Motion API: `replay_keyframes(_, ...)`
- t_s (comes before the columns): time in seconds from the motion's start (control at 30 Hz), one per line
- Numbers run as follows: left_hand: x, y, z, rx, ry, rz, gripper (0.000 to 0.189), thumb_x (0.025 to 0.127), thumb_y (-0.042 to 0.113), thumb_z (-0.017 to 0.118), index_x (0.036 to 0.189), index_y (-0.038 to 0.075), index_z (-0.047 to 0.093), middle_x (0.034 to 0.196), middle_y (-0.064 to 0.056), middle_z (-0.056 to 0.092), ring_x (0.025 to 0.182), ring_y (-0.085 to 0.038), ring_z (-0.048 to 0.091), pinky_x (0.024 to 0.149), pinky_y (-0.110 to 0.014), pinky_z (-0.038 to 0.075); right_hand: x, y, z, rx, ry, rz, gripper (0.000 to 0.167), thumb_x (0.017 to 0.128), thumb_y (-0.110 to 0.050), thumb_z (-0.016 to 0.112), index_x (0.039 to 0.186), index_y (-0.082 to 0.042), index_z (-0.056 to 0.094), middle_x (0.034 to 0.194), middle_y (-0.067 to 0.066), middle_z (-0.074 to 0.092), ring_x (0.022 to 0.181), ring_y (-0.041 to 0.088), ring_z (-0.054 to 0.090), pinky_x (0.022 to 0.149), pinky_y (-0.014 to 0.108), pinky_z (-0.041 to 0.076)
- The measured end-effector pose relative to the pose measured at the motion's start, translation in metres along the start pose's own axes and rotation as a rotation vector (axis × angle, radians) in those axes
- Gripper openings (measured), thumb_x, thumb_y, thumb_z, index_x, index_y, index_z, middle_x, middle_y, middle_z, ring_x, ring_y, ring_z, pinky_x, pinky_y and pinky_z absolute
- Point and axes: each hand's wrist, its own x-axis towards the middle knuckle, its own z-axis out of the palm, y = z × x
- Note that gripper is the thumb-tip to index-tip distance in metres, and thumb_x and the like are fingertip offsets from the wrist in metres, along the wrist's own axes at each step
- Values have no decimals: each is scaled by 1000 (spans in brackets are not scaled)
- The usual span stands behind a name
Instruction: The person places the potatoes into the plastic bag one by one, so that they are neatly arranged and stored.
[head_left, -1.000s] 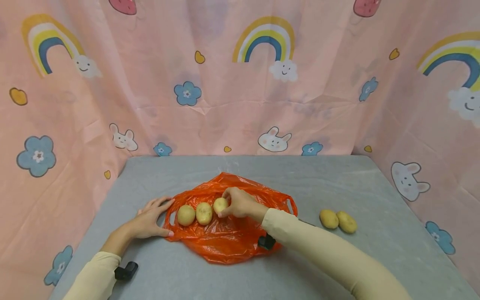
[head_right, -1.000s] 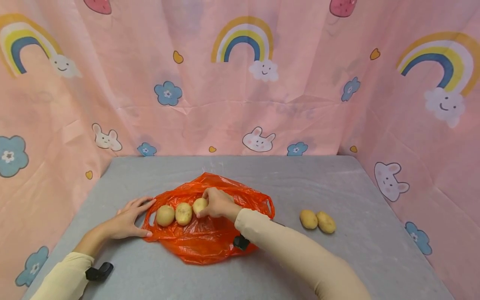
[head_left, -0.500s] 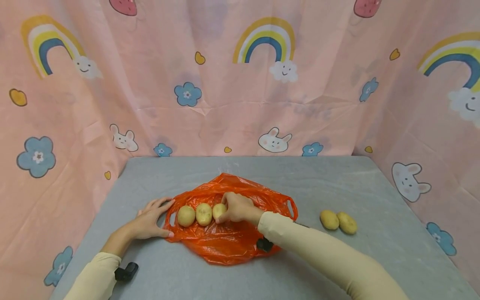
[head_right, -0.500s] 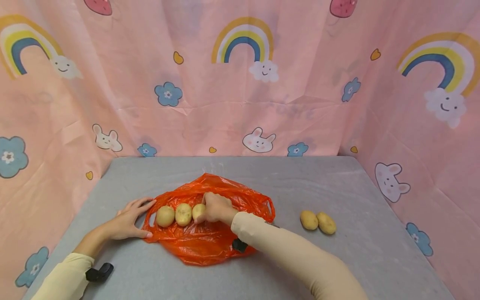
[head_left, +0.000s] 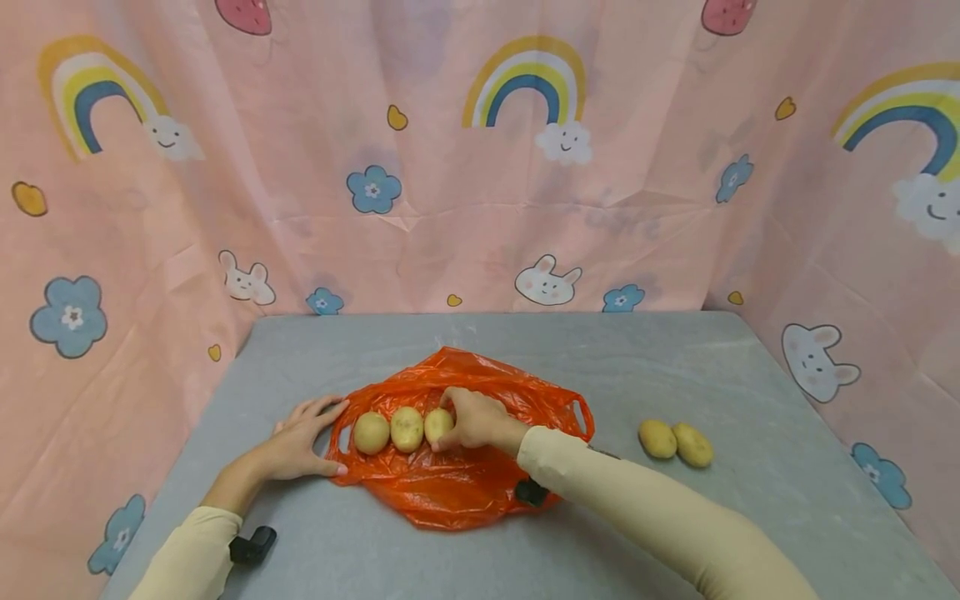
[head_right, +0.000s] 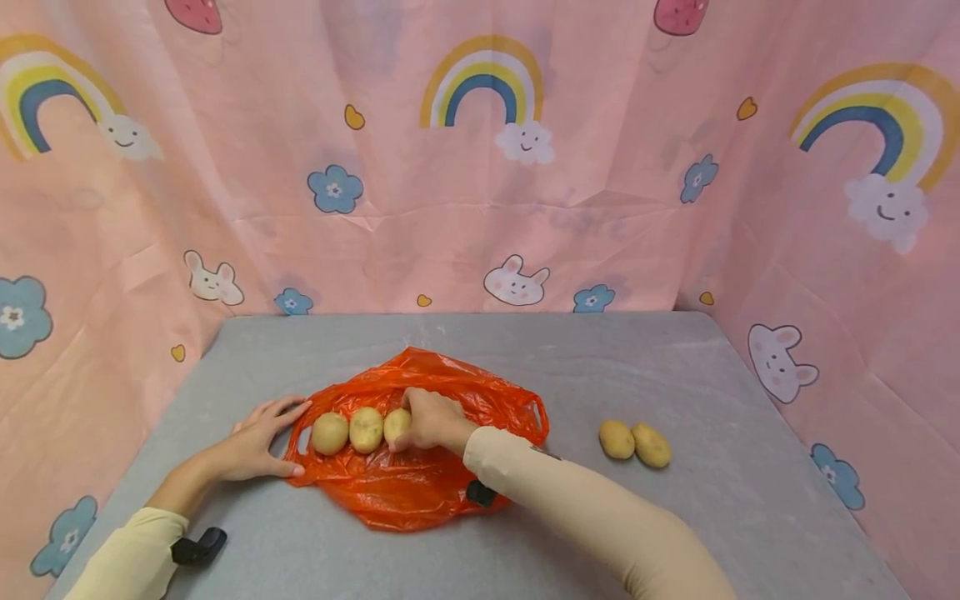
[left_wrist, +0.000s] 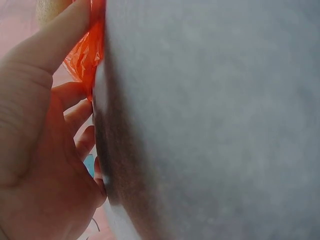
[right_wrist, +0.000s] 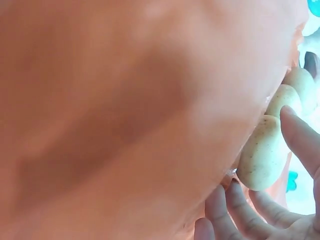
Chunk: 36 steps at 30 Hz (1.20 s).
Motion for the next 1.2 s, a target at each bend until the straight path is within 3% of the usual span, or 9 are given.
replay_keyframes(0.2,-1,-1,2,-11,9,5,108,72,50,87,157,7,36,162,-19,28,145,-50,22,98,-77,24,-6,1,-4,38,-11,-31,59,81,-40,85,128,-14,60,120,6,69,105,24,65,91,45,49)
replay_keyframes(0.3,-2,-2,2,-12,12,9,108,72,50,87,157,6,36,162,-19,29,145,-50,21,98,-78,24,-10,1,-9,72,-22,-36,60,83,-42,83,129,-13,59,123,7,67,108,24,64,93,46,50)
replay_keyframes(0.47,-2,-2,2,-18,7,-5,108,73,51,87,158,7,36,163,-18,28,146,-50,20,100,-81,20,-16,0,-18,124,-36,-25,60,84,-40,82,132,-13,57,120,8,65,100,22,62,86,42,52)
replay_keyframes(0.77,-2,-3,2,-5,11,-21,108,73,51,87,158,9,35,163,-17,28,146,-49,20,100,-78,22,-30,0,-31,179,-24,-45,59,86,-39,81,135,-15,57,130,12,62,105,24,61,88,44,53)
replay_keyframes(1.0,0,-6,4,6,0,-24,109,73,52,87,159,10,34,163,-17,28,146,-49,20,100,-78,23,-45,8,-40,260,-17,-113,55,87,-32,80,134,-13,58,135,17,59,88,20,63,78,37,53)
replay_keyframes(1.2,1,-2,2,2,-11,-34,109,73,53,86,159,10,33,164,-17,26,147,-48,19,101,-77,23,-58,20,-51,338,5,-144,50,90,-30,77,133,-12,59,140,18,56,98,23,64,74,34,54)
